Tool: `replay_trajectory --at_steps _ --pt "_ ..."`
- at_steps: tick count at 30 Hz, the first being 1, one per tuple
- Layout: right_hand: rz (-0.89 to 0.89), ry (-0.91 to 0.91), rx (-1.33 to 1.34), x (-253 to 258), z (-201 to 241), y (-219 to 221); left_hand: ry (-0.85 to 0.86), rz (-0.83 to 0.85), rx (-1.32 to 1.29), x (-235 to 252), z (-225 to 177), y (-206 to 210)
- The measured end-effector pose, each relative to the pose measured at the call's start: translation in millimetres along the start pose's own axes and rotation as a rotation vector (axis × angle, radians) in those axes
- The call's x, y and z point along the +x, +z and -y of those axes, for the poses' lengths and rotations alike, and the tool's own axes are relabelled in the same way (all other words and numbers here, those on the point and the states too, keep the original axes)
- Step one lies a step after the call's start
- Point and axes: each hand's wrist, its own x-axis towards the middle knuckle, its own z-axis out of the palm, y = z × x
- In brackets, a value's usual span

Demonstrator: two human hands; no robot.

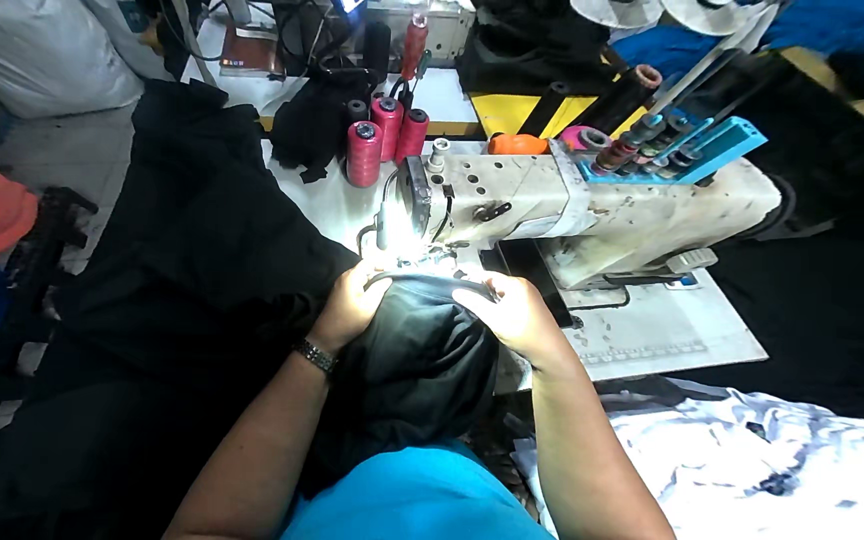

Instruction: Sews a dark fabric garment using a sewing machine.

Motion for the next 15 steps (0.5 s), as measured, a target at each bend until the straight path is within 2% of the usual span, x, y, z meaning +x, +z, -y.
replay_trajectory --at_steps 6,9,12,15 --pt "-0.001 0.0 0.013 0 -1 1 -0.097 0.059 -0.105 1 -6 -6" --pt "-0.027 -0.168 -0.012 -8 -10 4 -0.007 0.029 -0.127 0 -2 -6" --pt "-0.12 -0.368 -0.187 -22 -16 17 0.035 -0.026 -0.143 -2 1 -5" --pt "-0.226 -0.493 -0.348 -37 -19 32 0.049 -0.02 -0.178 -3 1 -4"
